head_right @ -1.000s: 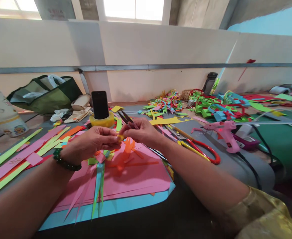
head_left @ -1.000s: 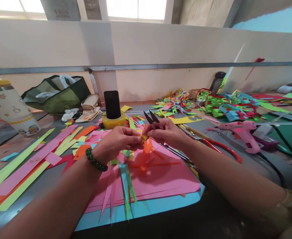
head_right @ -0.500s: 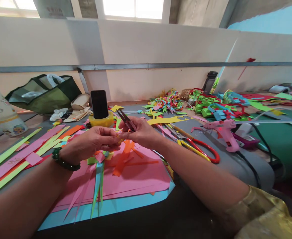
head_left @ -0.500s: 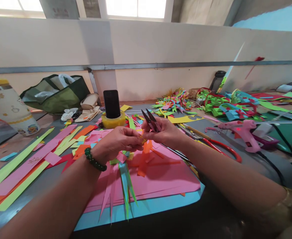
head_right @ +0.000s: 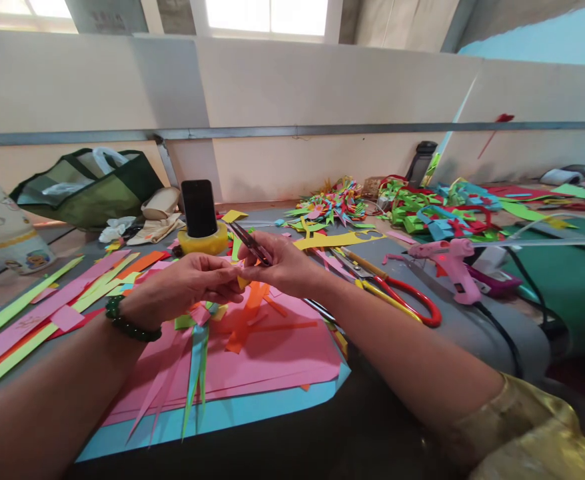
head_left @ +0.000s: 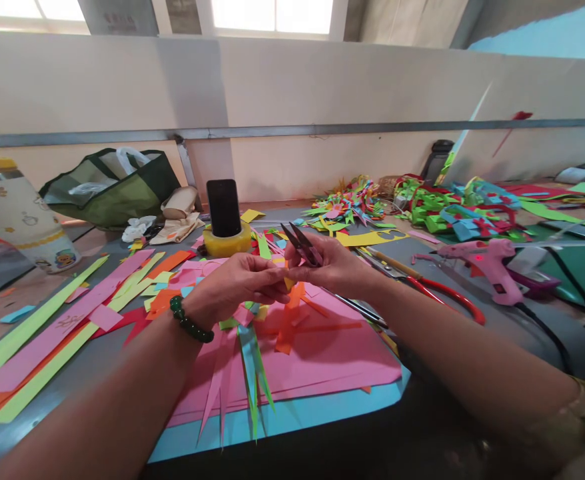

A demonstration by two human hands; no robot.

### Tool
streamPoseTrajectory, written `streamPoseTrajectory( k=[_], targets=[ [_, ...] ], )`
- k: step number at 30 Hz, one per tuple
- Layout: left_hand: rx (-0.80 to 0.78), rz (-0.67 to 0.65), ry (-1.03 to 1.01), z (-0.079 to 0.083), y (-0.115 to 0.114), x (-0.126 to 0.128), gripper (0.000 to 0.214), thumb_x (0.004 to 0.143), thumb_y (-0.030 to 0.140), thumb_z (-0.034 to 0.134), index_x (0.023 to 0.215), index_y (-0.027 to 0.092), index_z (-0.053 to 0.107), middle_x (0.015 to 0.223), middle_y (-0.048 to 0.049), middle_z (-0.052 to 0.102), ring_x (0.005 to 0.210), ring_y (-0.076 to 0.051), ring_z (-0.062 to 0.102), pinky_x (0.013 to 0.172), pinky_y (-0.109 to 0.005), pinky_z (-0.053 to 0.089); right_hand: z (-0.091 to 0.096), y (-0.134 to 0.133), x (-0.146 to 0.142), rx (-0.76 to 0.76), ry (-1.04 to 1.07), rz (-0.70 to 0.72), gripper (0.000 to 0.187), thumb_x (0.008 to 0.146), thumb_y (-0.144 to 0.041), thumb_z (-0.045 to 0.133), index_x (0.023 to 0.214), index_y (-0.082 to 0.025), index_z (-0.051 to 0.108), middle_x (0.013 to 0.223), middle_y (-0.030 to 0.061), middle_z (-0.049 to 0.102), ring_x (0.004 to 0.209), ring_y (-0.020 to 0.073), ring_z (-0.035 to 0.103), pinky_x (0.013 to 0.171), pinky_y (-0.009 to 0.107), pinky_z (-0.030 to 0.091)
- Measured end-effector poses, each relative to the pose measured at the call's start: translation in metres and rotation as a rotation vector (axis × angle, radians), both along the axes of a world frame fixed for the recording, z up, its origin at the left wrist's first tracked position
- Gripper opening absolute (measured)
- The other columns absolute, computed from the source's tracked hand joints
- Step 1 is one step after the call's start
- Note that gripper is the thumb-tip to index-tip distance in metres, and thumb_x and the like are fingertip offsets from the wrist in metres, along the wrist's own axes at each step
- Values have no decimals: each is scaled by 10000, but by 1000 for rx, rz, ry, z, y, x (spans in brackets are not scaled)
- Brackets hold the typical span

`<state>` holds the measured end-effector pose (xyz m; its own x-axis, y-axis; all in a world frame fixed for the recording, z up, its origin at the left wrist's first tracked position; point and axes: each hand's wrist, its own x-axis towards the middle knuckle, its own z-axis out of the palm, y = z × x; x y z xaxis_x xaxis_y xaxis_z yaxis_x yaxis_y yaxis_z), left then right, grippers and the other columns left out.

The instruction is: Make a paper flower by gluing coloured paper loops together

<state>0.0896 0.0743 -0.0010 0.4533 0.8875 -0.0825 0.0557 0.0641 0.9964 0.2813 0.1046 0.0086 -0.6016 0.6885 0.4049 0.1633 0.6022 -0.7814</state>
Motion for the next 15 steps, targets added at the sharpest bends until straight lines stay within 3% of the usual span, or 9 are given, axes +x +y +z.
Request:
streamPoseTrajectory(
  k=[7, 15],
  targets=[
    [-34, -14, -44, 1, 0, 0, 263, 728, 381, 749, 794, 132, 693, 734, -50, 698, 715, -137, 672, 722, -243, 494, 1, 2, 3, -95, 12, 49, 206, 722, -233, 684, 816, -163, 514, 681, -37, 502, 572, 73, 443, 488, 206, 340],
    [-25, 31, -37, 4, -1, 2, 252, 654, 339, 795, 734, 123, 694, 695, -39, 682, 684, -144, 667, 710, -258, 485, 1, 1, 1, -73, 13, 57, 193, 714, -206, 674, 811, -163, 513, 706, -25, 530, 610, 87, 477, 515, 215, 360]
  ],
)
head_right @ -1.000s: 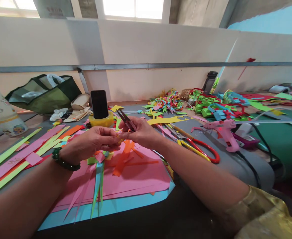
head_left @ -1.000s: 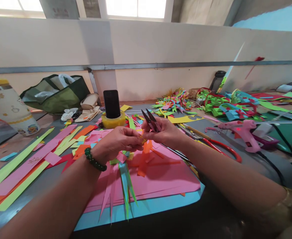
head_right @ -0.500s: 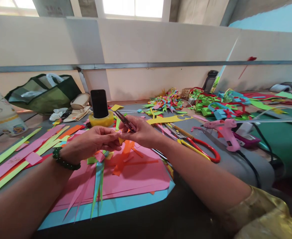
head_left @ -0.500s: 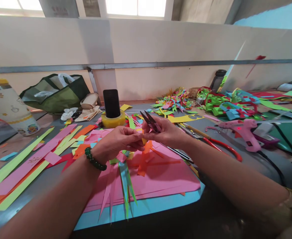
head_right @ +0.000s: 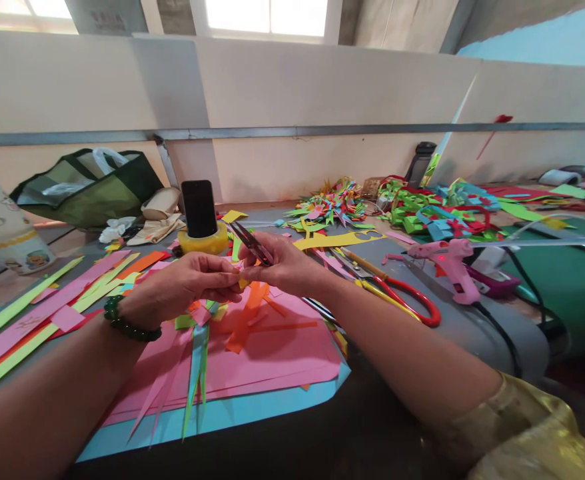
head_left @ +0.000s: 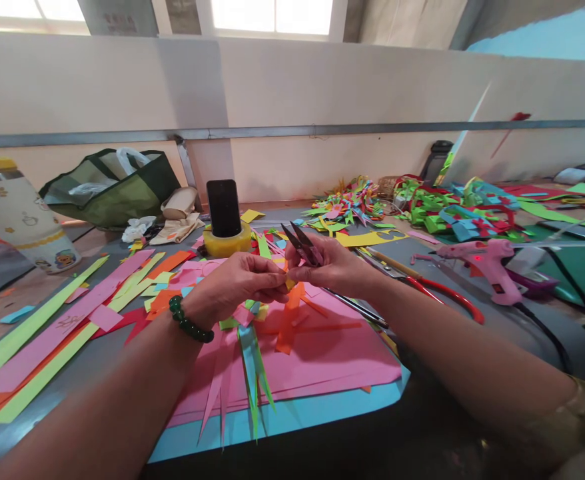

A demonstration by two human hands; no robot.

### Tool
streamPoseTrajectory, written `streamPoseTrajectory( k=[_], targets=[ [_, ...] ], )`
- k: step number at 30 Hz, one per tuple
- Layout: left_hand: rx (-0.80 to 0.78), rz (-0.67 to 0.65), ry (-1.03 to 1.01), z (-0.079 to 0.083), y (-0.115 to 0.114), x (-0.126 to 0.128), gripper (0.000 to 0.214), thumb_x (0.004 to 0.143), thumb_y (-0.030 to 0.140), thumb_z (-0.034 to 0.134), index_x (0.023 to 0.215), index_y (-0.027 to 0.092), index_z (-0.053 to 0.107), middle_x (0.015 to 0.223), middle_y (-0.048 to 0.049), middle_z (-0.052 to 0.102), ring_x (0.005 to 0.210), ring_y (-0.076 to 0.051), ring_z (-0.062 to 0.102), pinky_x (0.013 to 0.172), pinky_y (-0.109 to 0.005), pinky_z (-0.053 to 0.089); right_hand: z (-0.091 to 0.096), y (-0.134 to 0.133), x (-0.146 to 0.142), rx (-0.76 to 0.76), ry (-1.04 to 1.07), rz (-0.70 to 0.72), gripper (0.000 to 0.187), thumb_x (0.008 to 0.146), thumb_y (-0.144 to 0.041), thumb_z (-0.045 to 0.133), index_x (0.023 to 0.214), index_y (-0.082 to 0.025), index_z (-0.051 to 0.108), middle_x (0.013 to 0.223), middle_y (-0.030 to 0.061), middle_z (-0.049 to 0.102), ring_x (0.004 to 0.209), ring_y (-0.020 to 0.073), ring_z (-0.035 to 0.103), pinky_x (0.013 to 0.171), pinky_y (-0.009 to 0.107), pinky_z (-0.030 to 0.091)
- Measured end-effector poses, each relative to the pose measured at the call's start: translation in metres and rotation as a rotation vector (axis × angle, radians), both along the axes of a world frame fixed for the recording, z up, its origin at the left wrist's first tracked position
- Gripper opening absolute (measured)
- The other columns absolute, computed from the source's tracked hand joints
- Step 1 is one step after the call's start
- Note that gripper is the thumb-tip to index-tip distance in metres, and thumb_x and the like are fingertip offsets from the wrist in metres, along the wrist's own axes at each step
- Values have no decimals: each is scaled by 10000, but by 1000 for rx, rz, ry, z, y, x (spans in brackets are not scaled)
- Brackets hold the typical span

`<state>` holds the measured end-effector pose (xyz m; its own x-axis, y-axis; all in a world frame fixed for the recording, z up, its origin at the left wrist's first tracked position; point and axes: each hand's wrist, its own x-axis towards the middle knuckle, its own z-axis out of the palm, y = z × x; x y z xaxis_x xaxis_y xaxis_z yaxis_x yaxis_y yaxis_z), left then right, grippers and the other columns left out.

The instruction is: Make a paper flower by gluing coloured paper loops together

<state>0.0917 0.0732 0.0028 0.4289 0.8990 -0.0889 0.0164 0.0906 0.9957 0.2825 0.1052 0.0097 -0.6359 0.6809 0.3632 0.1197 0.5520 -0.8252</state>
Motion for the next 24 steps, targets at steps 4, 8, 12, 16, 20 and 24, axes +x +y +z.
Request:
streamPoseTrajectory(
  k=[4, 8, 12, 16, 20, 24],
  targets=[
    [-3, 7, 12, -1, 0, -1, 235, 660, 322, 784, 751, 122, 702, 704, -48, 687, 708, -155, 674, 715, -259, 486, 0, 0, -1, 46, -3, -15, 190, 721, -201, 677, 788, -168, 503, 699, -31, 523, 625, 92, 483, 548, 224, 376],
    [-7, 9, 24, 1, -1, -1, 185, 688, 295, 759, 746, 131, 695, 702, -43, 687, 702, -150, 676, 699, -246, 488, -1, 0, -1, 51, -3, -24, 203, 722, -213, 684, 775, -173, 492, 695, -35, 508, 620, 91, 474, 549, 224, 378],
    [1, -20, 39, 3, -2, 1, 291, 749, 417, 699, 702, 130, 678, 690, -56, 686, 702, -150, 672, 643, -222, 473, 1, -2, -1, 79, -32, -50, 202, 727, -243, 683, 781, -171, 502, 690, -32, 502, 605, 90, 456, 539, 220, 366],
    [19, 15, 41, 0, 0, 3, 391, 687, 515, 729, 727, 130, 666, 646, -45, 678, 638, -133, 656, 620, -221, 465, 6, -7, -2, 123, -51, -74, 184, 744, -264, 671, 757, -173, 512, 670, -33, 483, 591, 92, 458, 523, 218, 363],
    [42, 10, -11, -5, 4, 7, 469, 621, 585, 739, 684, 132, 634, 638, -39, 662, 600, -131, 644, 590, -225, 460, 7, -7, -1, 124, -49, -90, 182, 760, -296, 661, 752, -178, 523, 675, -17, 504, 599, 103, 472, 536, 230, 394],
    [100, 40, -46, -5, 5, 15, 518, 586, 631, 726, 614, 139, 568, 582, 0, 588, 511, -100, 582, 533, -217, 438, 5, -1, 1, 45, -27, -57, 239, 744, -354, 679, 768, -188, 508, 695, -3, 544, 635, 127, 525, 573, 253, 433]
  ],
)
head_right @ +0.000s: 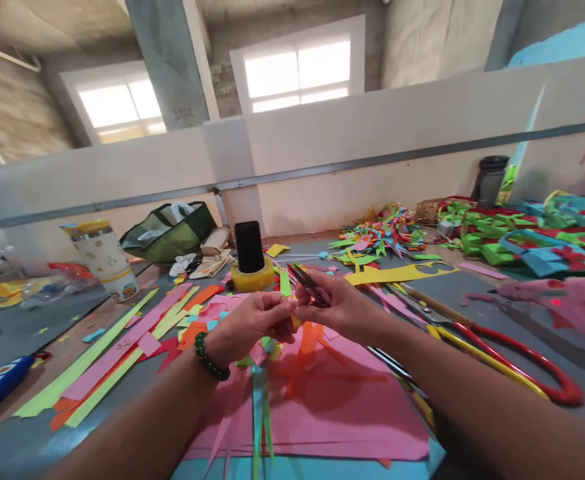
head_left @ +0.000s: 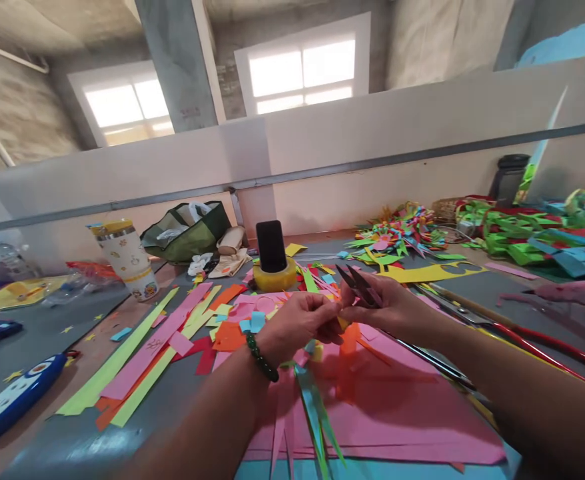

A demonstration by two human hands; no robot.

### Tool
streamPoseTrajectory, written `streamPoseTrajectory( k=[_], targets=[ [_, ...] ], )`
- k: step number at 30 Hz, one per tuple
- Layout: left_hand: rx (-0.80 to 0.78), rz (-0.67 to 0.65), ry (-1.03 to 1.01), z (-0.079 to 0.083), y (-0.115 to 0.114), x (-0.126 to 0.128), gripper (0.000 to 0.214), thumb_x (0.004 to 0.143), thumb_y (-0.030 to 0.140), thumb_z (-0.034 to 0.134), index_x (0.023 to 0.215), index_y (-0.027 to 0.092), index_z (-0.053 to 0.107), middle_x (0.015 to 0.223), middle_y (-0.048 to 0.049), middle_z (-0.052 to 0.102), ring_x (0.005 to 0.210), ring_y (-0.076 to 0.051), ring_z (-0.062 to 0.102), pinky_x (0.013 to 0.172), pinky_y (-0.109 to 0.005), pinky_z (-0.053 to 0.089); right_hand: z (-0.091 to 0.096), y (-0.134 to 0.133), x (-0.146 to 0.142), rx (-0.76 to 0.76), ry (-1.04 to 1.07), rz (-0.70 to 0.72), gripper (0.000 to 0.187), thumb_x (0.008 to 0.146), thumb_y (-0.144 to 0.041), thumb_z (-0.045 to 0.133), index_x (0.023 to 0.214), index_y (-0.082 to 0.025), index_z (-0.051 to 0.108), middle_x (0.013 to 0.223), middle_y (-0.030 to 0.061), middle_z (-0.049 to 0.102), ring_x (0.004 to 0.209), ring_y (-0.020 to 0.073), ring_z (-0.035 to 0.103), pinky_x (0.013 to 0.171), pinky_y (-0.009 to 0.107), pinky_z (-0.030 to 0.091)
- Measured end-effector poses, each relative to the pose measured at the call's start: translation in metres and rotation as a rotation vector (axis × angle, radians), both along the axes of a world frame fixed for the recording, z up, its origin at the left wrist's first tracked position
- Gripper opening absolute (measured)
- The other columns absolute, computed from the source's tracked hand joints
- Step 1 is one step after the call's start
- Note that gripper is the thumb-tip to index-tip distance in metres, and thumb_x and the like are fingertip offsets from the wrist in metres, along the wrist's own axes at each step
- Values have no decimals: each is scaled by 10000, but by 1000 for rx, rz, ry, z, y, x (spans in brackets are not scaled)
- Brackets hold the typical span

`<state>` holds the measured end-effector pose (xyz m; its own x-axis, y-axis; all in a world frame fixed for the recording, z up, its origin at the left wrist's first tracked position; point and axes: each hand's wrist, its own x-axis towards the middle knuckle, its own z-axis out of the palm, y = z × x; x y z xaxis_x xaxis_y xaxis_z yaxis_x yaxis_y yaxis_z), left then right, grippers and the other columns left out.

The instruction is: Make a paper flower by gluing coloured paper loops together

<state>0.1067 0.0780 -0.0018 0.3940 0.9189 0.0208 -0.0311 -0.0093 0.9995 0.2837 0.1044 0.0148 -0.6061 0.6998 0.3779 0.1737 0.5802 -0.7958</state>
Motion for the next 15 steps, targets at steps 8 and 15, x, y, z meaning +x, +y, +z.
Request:
streamPoseTrajectory(
  k=[8, 15],
  targets=[
    [239, 248, 144, 2, -5, 11, 236, 840, 196, 555, 614, 178, 489, 582, 29, 514, 511, -84, 486, 499, -214, 369, -3, 5, 0, -130, 11, -23, 298, 768, -448, 659, 779, -200, 493, 606, -53, 439, 464, 73, 346, 420, 228, 292],
    [54, 138, 171, 11, -3, 9, 269, 880, 210, 499, 624, 141, 545, 581, 4, 573, 483, -81, 563, 500, -202, 425, -4, 5, 0, -37, 42, -37, 313, 717, -410, 709, 773, -181, 503, 698, -5, 504, 651, 127, 488, 569, 253, 409]
  ],
)
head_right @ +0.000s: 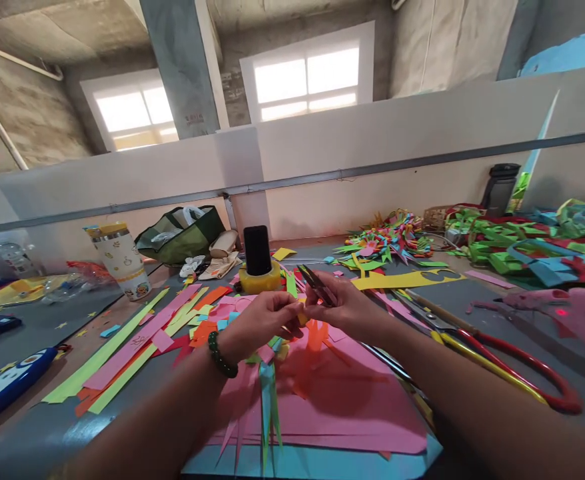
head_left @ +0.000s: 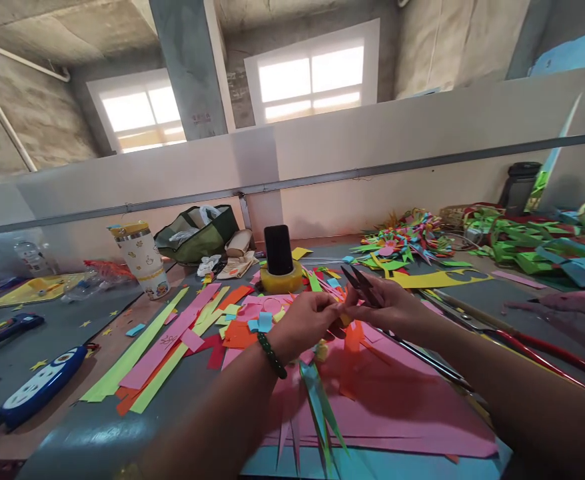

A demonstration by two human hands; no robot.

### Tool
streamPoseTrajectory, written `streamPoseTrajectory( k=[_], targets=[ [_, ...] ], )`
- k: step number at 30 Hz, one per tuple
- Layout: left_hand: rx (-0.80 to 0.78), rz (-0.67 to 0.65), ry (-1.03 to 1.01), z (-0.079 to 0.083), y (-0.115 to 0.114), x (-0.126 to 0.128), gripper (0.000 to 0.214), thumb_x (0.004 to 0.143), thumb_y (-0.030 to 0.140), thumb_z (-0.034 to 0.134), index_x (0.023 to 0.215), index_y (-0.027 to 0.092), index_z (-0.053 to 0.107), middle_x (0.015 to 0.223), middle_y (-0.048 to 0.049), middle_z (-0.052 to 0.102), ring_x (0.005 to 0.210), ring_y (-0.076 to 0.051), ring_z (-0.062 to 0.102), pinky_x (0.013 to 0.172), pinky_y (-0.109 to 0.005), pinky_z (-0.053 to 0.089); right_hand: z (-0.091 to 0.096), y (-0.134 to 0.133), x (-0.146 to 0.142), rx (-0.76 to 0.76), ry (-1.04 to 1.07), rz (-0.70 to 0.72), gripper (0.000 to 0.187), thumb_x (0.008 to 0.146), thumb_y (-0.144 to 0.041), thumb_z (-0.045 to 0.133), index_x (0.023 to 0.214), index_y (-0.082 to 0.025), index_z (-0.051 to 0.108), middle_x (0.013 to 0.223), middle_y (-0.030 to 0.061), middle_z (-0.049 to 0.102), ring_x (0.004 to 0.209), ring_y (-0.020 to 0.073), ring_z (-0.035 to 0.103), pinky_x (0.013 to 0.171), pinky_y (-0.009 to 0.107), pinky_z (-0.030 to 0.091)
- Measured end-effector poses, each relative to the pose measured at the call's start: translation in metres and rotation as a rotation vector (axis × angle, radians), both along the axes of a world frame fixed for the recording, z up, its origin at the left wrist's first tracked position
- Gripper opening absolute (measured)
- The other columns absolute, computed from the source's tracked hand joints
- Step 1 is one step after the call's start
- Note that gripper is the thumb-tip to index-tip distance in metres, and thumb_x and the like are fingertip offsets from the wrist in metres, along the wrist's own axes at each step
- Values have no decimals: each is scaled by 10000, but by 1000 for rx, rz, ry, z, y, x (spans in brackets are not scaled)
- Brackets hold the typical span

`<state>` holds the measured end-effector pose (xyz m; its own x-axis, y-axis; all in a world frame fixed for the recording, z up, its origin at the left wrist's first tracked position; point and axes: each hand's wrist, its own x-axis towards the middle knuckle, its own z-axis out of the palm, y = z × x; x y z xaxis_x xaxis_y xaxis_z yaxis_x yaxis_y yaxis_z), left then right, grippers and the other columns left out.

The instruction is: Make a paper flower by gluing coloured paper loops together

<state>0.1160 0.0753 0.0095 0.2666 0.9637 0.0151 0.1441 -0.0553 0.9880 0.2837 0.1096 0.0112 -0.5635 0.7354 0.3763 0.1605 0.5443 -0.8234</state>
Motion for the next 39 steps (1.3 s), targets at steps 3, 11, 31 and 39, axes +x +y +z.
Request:
streamPoseTrajectory(
  k=[3, 11, 31, 39],
  targets=[
    [-42, -17, -9, 8, 1, -3, 236, 828, 204, 590, 606, 129, 563, 537, 11, 573, 467, -81, 571, 510, -201, 442, 0, -2, -1, 5, 43, -64, 335, 663, -390, 749, 746, -176, 506, 670, -20, 517, 616, 110, 484, 541, 239, 390],
    [-13, -43, -106, 11, -3, -20, 290, 635, 366, 788, 679, 115, 649, 622, -19, 639, 588, -110, 624, 642, -242, 499, -1, -6, -9, -264, 196, -70, 356, 705, -483, 679, 762, -155, 552, 519, -75, 455, 401, 29, 255, 391, 213, 165],
    [-35, -2, -339, -17, -16, -27, 215, 720, 342, 740, 728, 146, 651, 688, 15, 602, 600, -80, 600, 606, -185, 485, -6, -13, -10, -395, 117, 13, 488, 864, -630, 402, 899, -163, 536, 525, -86, 343, 416, 51, 200, 372, 193, 131],
    [-28, -8, -300, -17, -17, -28, 201, 748, 343, 718, 809, 157, 673, 800, -20, 683, 650, -113, 662, 641, -207, 510, -7, -16, -8, -217, -85, 73, 452, 925, -573, 351, 762, -169, 472, 529, -78, 315, 453, 62, 237, 404, 214, 190]
  ],
)
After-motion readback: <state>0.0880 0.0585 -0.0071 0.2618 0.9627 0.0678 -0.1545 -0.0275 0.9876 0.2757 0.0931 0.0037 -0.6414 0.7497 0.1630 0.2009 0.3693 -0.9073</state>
